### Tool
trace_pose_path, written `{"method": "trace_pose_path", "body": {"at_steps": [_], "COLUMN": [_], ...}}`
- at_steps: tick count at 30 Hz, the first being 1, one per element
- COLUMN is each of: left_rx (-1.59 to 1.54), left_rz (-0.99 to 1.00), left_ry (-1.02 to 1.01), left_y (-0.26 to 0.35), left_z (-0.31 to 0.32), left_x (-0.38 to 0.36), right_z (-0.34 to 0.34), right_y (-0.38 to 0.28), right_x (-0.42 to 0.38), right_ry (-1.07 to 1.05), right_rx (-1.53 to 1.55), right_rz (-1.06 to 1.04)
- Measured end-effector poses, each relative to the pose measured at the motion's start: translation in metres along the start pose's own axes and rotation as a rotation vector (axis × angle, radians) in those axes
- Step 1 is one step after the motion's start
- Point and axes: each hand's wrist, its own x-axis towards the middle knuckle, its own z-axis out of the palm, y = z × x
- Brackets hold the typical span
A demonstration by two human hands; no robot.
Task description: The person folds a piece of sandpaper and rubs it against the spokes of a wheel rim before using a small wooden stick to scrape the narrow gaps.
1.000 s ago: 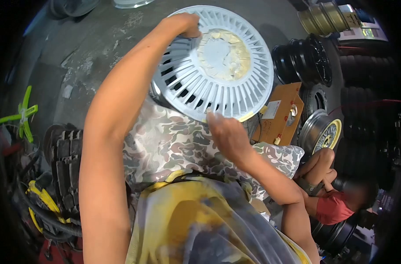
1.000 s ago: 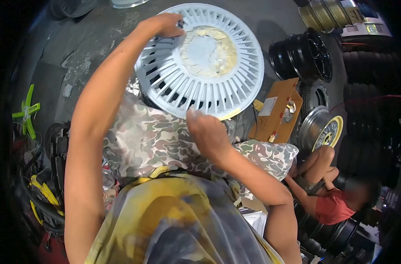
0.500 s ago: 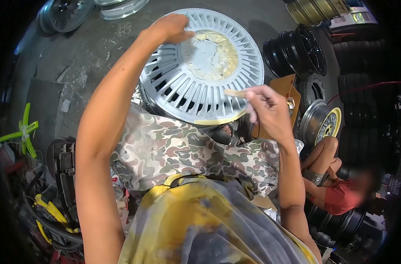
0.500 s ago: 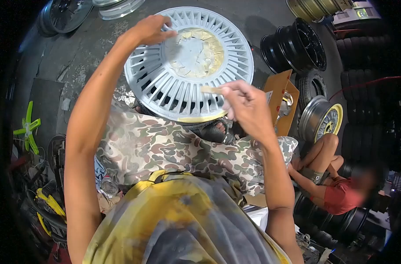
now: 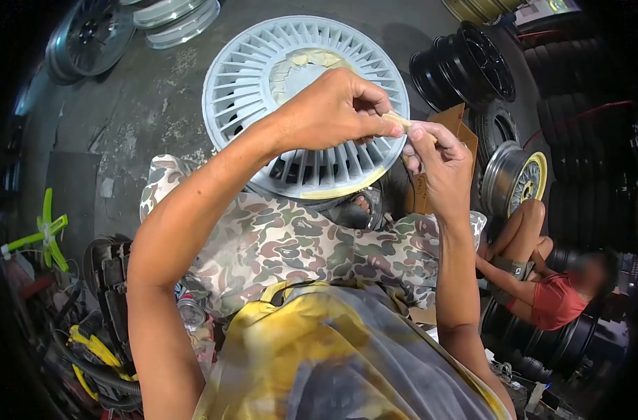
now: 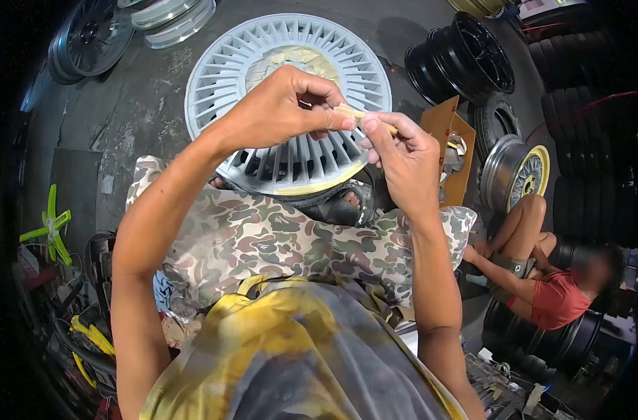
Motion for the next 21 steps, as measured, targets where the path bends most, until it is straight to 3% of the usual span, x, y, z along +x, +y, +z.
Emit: {"method": "trace_pose_path", "body": {"at_steps": [6,8,12,18,19,20,21], "left_rx": [-0.190,-0.389,-0.439,-0.325,0.006,0.336,0.425], "left_rz": [0.062,0.082,0.041,-0.108,-0.137,-0.164,-0.291], "left_ry": [0.098,0.092,0.041,-0.005,-0.040,-0.075,-0.127], "left_y": [-0.002,-0.004,-0.010,-0.019,-0.020,-0.021,-0.015], "left_z": [0.010,0.012,0.014,0.008,0.005,0.002,0.001], "left_x": [0.002,0.002,-0.005,-0.013,-0.016,-0.019,-0.024], "right_z": [0.008,0.007,-0.005,-0.008,-0.010,-0.009,-0.007], "right_y": [-0.014,-0.018,-0.017,-0.006,0.001,0.005,0.009], "right_x": [0.001,0.000,-0.003,-0.011,-0.011,-0.011,-0.012], "right_ry": [0.108,0.085,-0.065,-0.156,-0.194,-0.195,-0.238], "right_rx": [0.008,-0.028,-0.033,-0.090,-0.273,-0.270,-0.422], "right_rz": [-0.242,-0.231,-0.123,0.027,0.003,0.003,-0.017]}}
